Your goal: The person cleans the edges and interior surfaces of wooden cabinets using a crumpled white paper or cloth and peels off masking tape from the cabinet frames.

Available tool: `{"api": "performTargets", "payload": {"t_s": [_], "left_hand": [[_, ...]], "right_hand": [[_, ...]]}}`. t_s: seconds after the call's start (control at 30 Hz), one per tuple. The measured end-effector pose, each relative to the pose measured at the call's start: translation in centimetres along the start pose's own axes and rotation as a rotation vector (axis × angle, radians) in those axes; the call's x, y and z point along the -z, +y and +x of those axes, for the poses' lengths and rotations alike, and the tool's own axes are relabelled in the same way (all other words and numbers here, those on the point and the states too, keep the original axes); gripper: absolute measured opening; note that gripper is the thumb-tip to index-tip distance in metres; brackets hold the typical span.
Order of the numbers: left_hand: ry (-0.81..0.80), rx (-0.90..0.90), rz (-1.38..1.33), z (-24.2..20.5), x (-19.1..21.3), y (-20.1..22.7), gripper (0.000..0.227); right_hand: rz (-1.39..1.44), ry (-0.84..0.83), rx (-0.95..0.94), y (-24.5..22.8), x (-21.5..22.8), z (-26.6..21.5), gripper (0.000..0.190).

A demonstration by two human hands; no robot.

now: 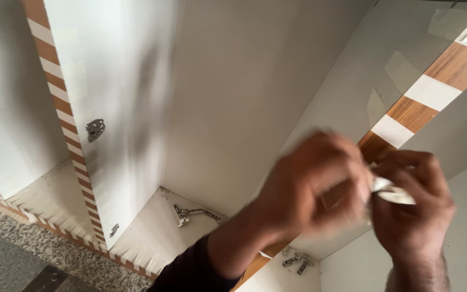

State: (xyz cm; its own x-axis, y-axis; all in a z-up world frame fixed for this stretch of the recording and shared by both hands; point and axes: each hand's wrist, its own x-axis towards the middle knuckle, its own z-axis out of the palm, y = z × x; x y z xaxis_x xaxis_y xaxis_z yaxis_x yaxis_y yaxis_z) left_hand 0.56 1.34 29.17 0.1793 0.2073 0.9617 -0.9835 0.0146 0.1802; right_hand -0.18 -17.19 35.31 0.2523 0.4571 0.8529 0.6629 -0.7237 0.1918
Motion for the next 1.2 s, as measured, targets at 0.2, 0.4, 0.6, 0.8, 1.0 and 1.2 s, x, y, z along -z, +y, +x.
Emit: {"api": "performTargets", "payload": {"t_s": [0.2,0.4,0.6,0.8,1.0,1.2], "left_hand": [[0.143,0.199,-0.044,6.3,-4.2,-8.7,0.031],[0.172,0.092,-0.044,6.4,-6.0,-10.7,0.016],[0.044,0.203,-0.283,6.3,-3.7,-9.1,0.006],[0.015,-0.180,-0.091,4.0,-1.2,-2.2,0.004],[0.179,0.035,-0.084,6.0,-2.6,-4.4,0.017],[0.235,0.149,-0.013,10.9,-6.2,-11.3,0.023]], "right_hand": [[1.056,0.344,-0.498,4.2,-2.6,-3.9,0.035],[1.279,0.810,-0.981,11.1,-4.9,-4.5,0.032],[0.732,0.482,-0.365,6.2,-1.0,-2.3,0.025],[-0.377,-0.040,0.146,-0.7,2.5,3.7,0.052],[-0.190,0.172,0.135,3.4,0.4,1.9,0.017],[-0.006,0.487,0.284,6.5,-4.2,0.6,0.011]]}}
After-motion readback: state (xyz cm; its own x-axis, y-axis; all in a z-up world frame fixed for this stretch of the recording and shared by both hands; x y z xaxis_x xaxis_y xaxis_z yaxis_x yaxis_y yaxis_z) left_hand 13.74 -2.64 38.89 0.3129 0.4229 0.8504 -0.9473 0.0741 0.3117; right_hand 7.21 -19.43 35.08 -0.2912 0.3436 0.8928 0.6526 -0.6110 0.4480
